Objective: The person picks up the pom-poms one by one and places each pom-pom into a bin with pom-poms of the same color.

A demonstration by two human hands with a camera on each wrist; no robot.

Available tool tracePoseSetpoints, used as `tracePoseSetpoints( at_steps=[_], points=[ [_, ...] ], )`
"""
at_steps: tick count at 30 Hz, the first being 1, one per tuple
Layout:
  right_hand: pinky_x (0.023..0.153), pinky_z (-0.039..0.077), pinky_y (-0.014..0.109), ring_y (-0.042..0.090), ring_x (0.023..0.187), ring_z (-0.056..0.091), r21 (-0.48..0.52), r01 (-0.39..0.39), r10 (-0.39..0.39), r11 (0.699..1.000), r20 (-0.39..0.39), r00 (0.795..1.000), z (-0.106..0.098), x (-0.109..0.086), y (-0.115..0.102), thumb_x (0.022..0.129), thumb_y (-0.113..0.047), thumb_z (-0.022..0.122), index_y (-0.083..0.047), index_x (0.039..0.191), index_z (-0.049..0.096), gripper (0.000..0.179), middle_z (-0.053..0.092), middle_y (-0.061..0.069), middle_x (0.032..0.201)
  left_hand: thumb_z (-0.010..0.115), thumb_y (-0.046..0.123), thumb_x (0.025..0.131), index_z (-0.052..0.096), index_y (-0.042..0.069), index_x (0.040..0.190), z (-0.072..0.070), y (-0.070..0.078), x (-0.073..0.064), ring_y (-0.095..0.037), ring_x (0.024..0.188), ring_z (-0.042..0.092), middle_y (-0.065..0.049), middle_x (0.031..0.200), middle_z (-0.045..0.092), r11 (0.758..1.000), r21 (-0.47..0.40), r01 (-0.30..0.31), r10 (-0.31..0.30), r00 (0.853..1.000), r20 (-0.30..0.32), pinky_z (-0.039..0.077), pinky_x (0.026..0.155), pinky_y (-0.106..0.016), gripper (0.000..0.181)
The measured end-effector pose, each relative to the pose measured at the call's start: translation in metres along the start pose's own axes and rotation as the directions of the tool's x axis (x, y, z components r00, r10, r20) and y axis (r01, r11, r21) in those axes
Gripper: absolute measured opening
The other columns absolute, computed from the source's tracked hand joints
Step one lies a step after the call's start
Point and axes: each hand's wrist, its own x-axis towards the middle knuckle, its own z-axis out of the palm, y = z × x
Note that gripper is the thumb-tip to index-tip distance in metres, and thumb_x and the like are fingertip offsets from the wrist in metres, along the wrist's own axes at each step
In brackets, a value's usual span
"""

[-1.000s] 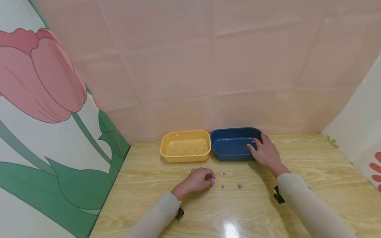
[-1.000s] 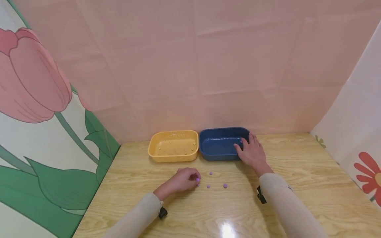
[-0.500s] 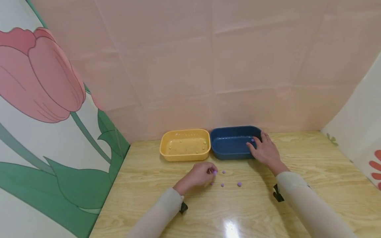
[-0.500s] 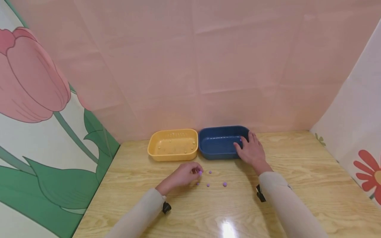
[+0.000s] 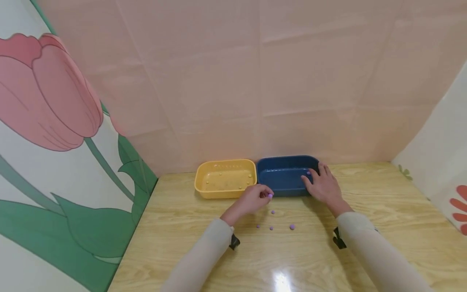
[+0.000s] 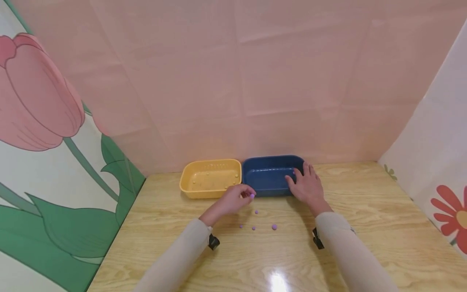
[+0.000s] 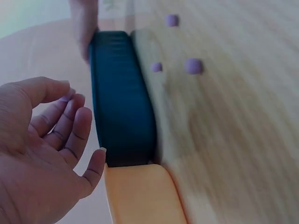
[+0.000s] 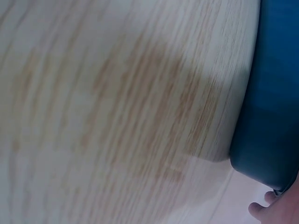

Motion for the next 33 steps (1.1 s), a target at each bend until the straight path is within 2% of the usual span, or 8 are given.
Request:
tracePoseSetpoints(
  at_steps=[6,18,24,28,33],
  points=[
    [0.113,0.018,0.072,0.056,0.148,0.009,0.006,-0.005,0.004,1.0,0.007,1.0,0.002,0.0,0.002,0.106,-0.06,0.027,0.005,0.151,0.039,0.08,0.01,0.037,0.161,0.065,0.023,0.101,0.072,0.009,0.114,0.0,0.002,0.02,-0.007,0.085,0.055,0.007,0.093,0.064,1.0,-0.026,0.004,-0.005,0.999,-0.039,0.047,0.076,-0.02,0.021],
    [0.115,0.013,0.071,0.052,0.15,0.006,0.004,0.005,-0.005,1.0,0.006,1.0,0.003,0.001,0.003,0.105,-0.061,0.023,0.002,0.155,0.033,0.081,0.008,0.037,0.162,0.065,0.022,0.101,0.072,0.01,0.11,-0.004,0.0,0.053,-0.008,0.085,0.057,0.004,0.095,0.066,1.0,0.004,0.02,-0.019,0.995,-0.099,0.048,0.077,-0.02,0.017],
    [0.116,0.013,0.069,0.051,0.15,0.007,0.003,-0.005,0.005,1.0,0.004,1.0,0.002,0.001,0.002,0.105,-0.061,0.026,0.002,0.155,0.033,0.081,0.009,0.036,0.162,0.063,0.022,0.102,0.071,0.009,0.115,-0.006,0.002,0.065,-0.01,0.088,0.058,0.003,0.1,0.067,0.999,0.029,0.036,-0.033,0.995,-0.095,0.05,0.078,-0.021,0.021],
    [0.117,0.013,0.068,0.051,0.151,0.007,-0.005,-0.008,0.008,1.0,0.007,1.0,0.002,0.001,0.001,0.106,-0.061,0.025,0.002,0.156,0.033,0.08,0.009,0.036,0.162,0.063,0.022,0.101,0.072,0.01,0.113,-0.008,0.006,0.072,-0.011,0.089,0.06,0.001,0.101,0.068,0.996,0.082,0.039,-0.03,0.994,-0.109,0.051,0.079,-0.021,0.018],
    [0.117,0.013,0.068,0.052,0.15,0.007,-0.007,-0.001,0.001,1.0,0.01,1.0,0.001,0.001,0.0,0.106,-0.059,0.026,0.002,0.156,0.033,0.079,0.009,0.037,0.161,0.064,0.023,0.1,0.073,0.014,0.11,-0.006,0.009,0.08,-0.012,0.093,0.06,0.002,0.101,0.069,0.977,0.208,0.055,-0.027,0.99,-0.135,0.05,0.085,-0.024,0.017]
  ],
)
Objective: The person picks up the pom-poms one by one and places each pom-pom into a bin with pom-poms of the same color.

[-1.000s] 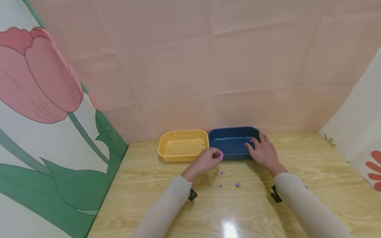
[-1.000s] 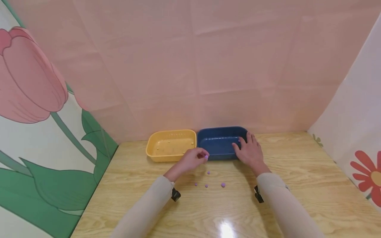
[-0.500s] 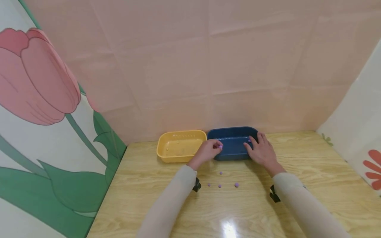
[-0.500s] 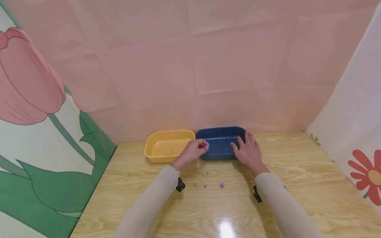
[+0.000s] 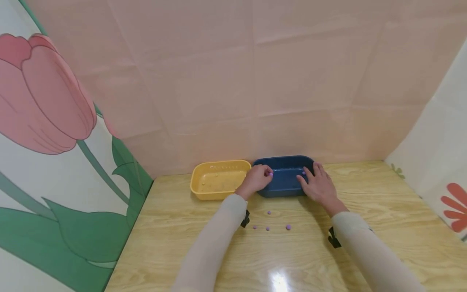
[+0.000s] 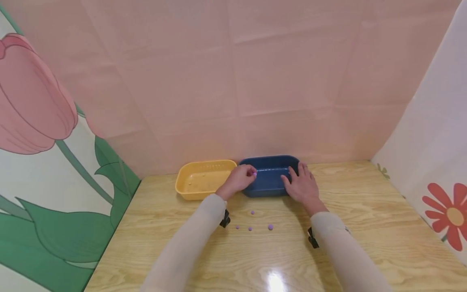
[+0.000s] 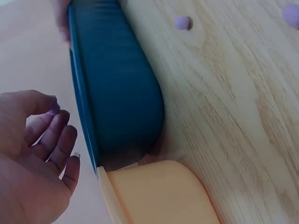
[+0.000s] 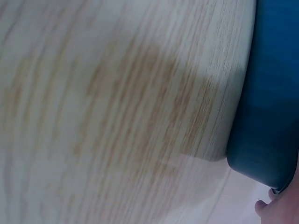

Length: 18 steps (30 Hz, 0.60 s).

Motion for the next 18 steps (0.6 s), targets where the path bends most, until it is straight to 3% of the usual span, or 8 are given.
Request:
tracePoseSetpoints(
  at_steps=[4,9,18],
  points=[
    [0.117,0.013,0.068,0.053,0.15,0.007,0.005,0.007,-0.007,1.0,-0.006,1.0,-0.001,-0.001,-0.001,0.107,-0.058,0.026,0.002,0.155,0.033,0.078,0.01,0.037,0.161,0.064,0.026,0.1,0.074,0.016,0.114,0.003,-0.001,0.005,-0.015,0.105,0.06,0.001,0.108,0.07,0.995,0.096,0.035,-0.033,0.999,-0.022,0.048,0.094,-0.031,0.02],
    [0.118,0.012,0.067,0.053,0.15,0.008,0.002,0.011,-0.011,1.0,-0.008,1.0,-0.002,-0.001,-0.001,0.107,-0.058,0.026,0.003,0.155,0.034,0.078,0.01,0.037,0.161,0.065,0.031,0.1,0.071,0.019,0.124,0.006,-0.004,0.008,-0.016,0.112,0.058,0.003,0.116,0.068,0.988,0.129,0.082,-0.078,0.996,-0.034,0.044,0.099,-0.035,0.027],
    [0.118,0.012,0.066,0.053,0.15,0.006,-0.008,0.008,-0.008,1.0,-0.001,1.0,-0.002,-0.001,-0.001,0.107,-0.058,0.026,0.003,0.155,0.034,0.078,0.009,0.038,0.161,0.063,0.032,0.101,0.07,0.016,0.127,-0.002,-0.002,-0.005,-0.017,0.113,0.056,0.001,0.117,0.066,0.995,0.104,0.007,-0.006,1.0,-0.017,0.044,0.098,-0.036,0.031]
  ],
)
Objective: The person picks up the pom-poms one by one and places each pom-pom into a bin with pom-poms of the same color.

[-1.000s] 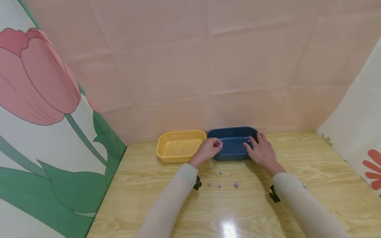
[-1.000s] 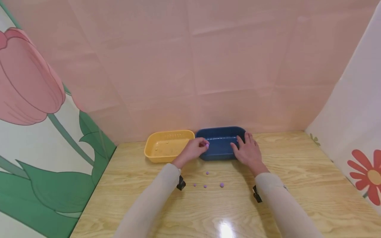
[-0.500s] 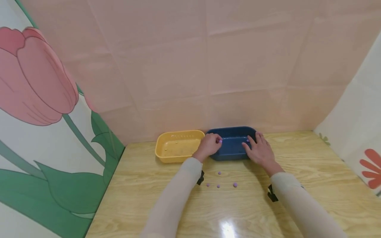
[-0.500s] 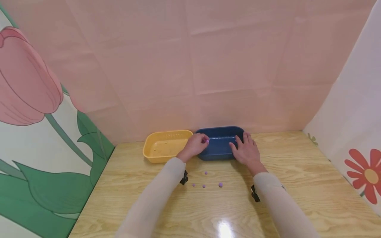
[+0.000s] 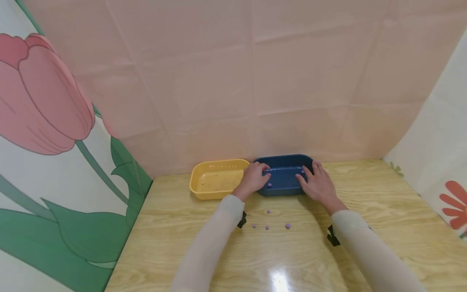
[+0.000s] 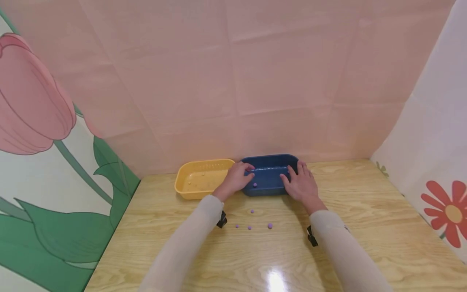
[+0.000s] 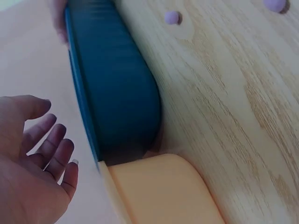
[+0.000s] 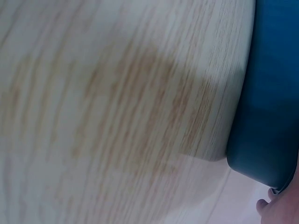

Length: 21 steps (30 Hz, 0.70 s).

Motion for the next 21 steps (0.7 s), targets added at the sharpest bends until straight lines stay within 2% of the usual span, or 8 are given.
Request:
tracePoseSetpoints(
  at_steps=[6,10,15,21],
  points=[
    [0.118,0.011,0.066,0.053,0.15,0.006,0.01,-0.009,0.009,1.0,0.003,1.0,-0.001,0.0,-0.001,0.107,-0.058,0.027,0.003,0.155,0.034,0.078,0.009,0.037,0.161,0.062,0.029,0.102,0.068,0.015,0.129,-0.007,0.004,-0.024,-0.018,0.113,0.056,-0.001,0.118,0.065,0.993,-0.057,-0.102,0.104,0.994,0.03,0.045,0.099,-0.034,0.031],
    [0.118,0.011,0.066,0.052,0.15,0.006,0.005,-0.012,0.012,1.0,0.006,1.0,-0.002,0.001,-0.001,0.107,-0.058,0.027,0.002,0.155,0.034,0.077,0.008,0.037,0.161,0.062,0.029,0.102,0.068,0.014,0.127,-0.01,0.001,-0.041,-0.016,0.109,0.057,-0.001,0.117,0.065,0.985,-0.083,-0.152,0.155,0.988,0.029,0.046,0.096,-0.031,0.03],
    [0.119,0.011,0.066,0.052,0.15,0.006,0.002,-0.008,0.008,1.0,0.012,1.0,-0.002,0.001,-0.001,0.106,-0.059,0.025,0.002,0.155,0.033,0.078,0.007,0.038,0.161,0.064,0.027,0.101,0.069,0.015,0.125,-0.012,-0.006,-0.059,-0.012,0.096,0.053,0.001,0.11,0.064,0.976,-0.136,-0.17,0.175,0.984,0.026,0.046,0.086,-0.026,0.028],
    [0.119,0.011,0.065,0.052,0.151,0.005,0.001,-0.01,0.01,1.0,0.021,1.0,-0.001,0.001,0.0,0.106,-0.059,0.025,0.002,0.156,0.033,0.079,0.007,0.037,0.162,0.066,0.025,0.1,0.069,0.011,0.125,-0.011,-0.016,-0.079,-0.013,0.096,0.056,0.0,0.109,0.065,0.971,-0.155,-0.179,0.192,0.978,0.074,0.047,0.084,-0.023,0.029]
  ],
)
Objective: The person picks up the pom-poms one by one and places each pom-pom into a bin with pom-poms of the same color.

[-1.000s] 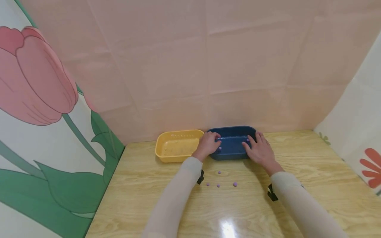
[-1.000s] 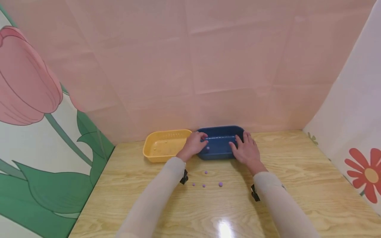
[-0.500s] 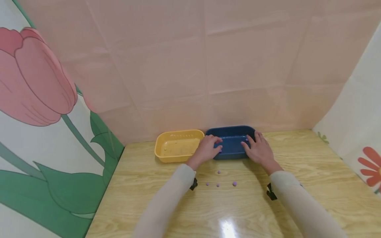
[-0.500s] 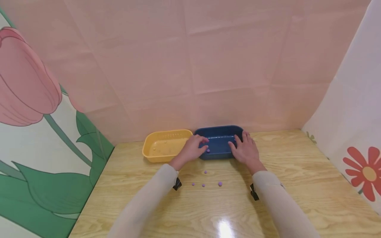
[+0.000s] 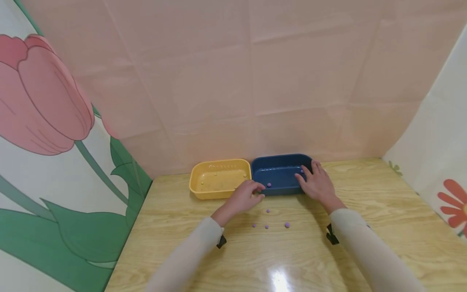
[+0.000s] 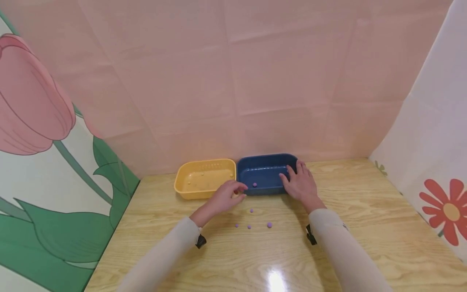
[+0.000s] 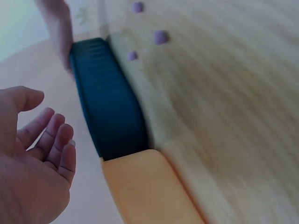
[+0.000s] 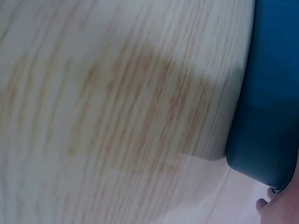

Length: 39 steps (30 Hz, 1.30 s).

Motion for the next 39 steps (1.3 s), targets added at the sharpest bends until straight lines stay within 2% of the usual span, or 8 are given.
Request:
tracePoseSetpoints(
  at_steps=[6,11,16,23,30,36,39],
  points=[
    [0.119,0.01,0.066,0.053,0.15,0.005,0.006,0.001,-0.001,1.0,-0.004,1.0,-0.001,-0.001,-0.002,0.107,-0.057,0.028,0.002,0.155,0.034,0.076,0.008,0.037,0.162,0.065,0.025,0.1,0.068,0.009,0.126,0.004,-0.007,-0.015,-0.018,0.1,0.06,-0.004,0.117,0.067,1.0,-0.004,-0.024,0.024,0.998,0.049,0.049,0.086,-0.023,0.031],
    [0.119,0.01,0.065,0.053,0.15,0.006,0.002,0.003,-0.003,1.0,-0.005,1.0,-0.001,-0.001,-0.001,0.107,-0.056,0.028,0.003,0.155,0.034,0.076,0.008,0.038,0.161,0.068,0.027,0.098,0.066,0.01,0.129,0.009,-0.012,-0.022,-0.019,0.106,0.061,-0.005,0.121,0.066,1.0,-0.013,-0.008,0.01,0.995,0.102,0.05,0.087,-0.025,0.036],
    [0.119,0.01,0.065,0.053,0.15,0.006,-0.001,0.001,-0.001,1.0,-0.001,1.0,-0.001,-0.001,-0.001,0.107,-0.058,0.027,0.002,0.155,0.034,0.077,0.008,0.037,0.162,0.07,0.027,0.096,0.066,0.013,0.131,0.011,-0.016,-0.03,-0.015,0.108,0.057,-0.002,0.12,0.065,1.0,0.018,0.009,-0.012,0.984,0.179,0.049,0.09,-0.027,0.038],
    [0.119,0.009,0.065,0.053,0.15,0.005,0.009,-0.002,0.002,1.0,0.003,1.0,-0.002,-0.001,-0.001,0.107,-0.058,0.027,0.002,0.155,0.034,0.078,0.006,0.037,0.162,0.072,0.028,0.094,0.066,0.017,0.132,0.011,-0.019,-0.038,-0.012,0.104,0.056,0.001,0.119,0.063,0.998,0.056,0.014,-0.027,0.968,0.248,0.048,0.092,-0.026,0.04],
    [0.119,0.01,0.065,0.053,0.15,0.005,0.005,-0.003,0.003,1.0,0.0,1.0,-0.001,-0.001,-0.001,0.106,-0.059,0.027,0.002,0.155,0.034,0.078,0.007,0.037,0.162,0.077,0.03,0.091,0.065,0.018,0.133,0.015,-0.026,-0.041,-0.01,0.099,0.053,0.002,0.117,0.061,0.999,0.047,0.011,-0.024,0.96,0.277,0.046,0.089,-0.024,0.046],
    [0.119,0.011,0.064,0.053,0.15,0.006,-0.001,0.002,-0.002,1.0,-0.003,1.0,-0.002,-0.001,-0.001,0.107,-0.058,0.027,0.002,0.155,0.034,0.078,0.008,0.037,0.162,0.076,0.028,0.091,0.066,0.019,0.132,0.02,-0.031,-0.043,-0.01,0.099,0.053,0.006,0.114,0.06,0.999,0.043,0.018,-0.03,0.952,0.305,0.045,0.087,-0.023,0.043],
    [0.119,0.011,0.065,0.053,0.15,0.007,-0.004,0.005,-0.005,1.0,-0.004,1.0,-0.002,-0.001,-0.002,0.107,-0.057,0.028,0.002,0.155,0.034,0.077,0.008,0.038,0.161,0.076,0.028,0.091,0.069,0.018,0.128,0.021,-0.033,-0.045,-0.008,0.102,0.054,0.007,0.115,0.061,0.999,0.05,-0.001,-0.014,0.949,0.314,0.046,0.091,-0.023,0.039]
  ],
)
